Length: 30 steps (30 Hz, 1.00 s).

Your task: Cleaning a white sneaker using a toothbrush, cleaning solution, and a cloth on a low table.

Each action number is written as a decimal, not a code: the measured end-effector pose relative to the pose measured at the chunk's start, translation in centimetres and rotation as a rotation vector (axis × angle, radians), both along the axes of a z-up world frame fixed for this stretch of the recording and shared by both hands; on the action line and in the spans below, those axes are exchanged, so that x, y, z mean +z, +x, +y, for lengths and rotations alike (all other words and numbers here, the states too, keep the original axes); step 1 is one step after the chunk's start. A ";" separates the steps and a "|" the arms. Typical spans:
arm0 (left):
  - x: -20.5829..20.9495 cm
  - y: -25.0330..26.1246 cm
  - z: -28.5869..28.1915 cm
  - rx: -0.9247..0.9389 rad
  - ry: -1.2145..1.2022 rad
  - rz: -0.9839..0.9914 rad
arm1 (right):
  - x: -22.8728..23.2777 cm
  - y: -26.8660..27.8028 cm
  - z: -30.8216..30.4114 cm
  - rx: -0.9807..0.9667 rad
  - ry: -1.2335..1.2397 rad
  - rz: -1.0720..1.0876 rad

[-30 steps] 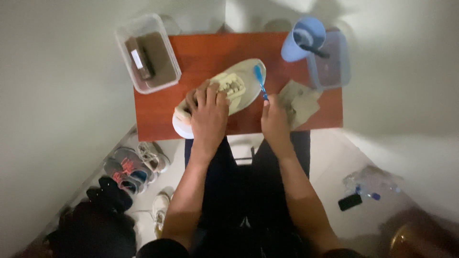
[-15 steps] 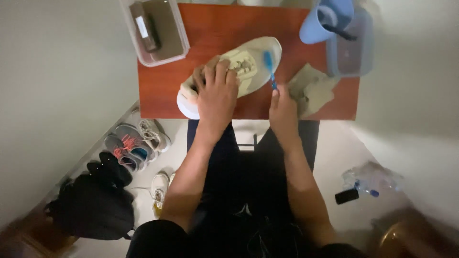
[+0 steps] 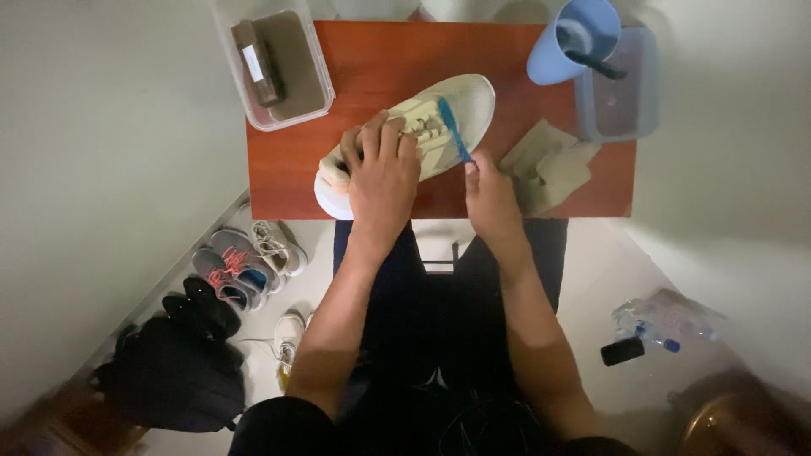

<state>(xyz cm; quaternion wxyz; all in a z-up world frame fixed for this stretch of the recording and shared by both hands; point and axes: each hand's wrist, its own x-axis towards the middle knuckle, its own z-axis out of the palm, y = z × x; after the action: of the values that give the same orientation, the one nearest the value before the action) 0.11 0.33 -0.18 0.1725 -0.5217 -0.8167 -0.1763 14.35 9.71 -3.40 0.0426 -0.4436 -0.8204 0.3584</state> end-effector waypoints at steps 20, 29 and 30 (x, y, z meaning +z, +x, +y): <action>-0.1 0.1 0.0 -0.003 -0.011 0.026 | 0.8 -0.3 2.0 -0.058 0.136 -0.014; 0.4 0.1 0.3 0.014 -0.022 0.057 | 1.2 0.3 1.0 -0.111 0.011 -0.010; 0.3 0.2 0.1 0.014 -0.034 0.047 | 1.4 1.0 0.4 -0.085 -0.030 0.022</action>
<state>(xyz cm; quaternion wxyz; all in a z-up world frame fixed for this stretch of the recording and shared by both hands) 0.30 0.44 0.12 0.1840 -0.5228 -0.8189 -0.1491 15.34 10.13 -2.01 0.0599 -0.4747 -0.7948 0.3733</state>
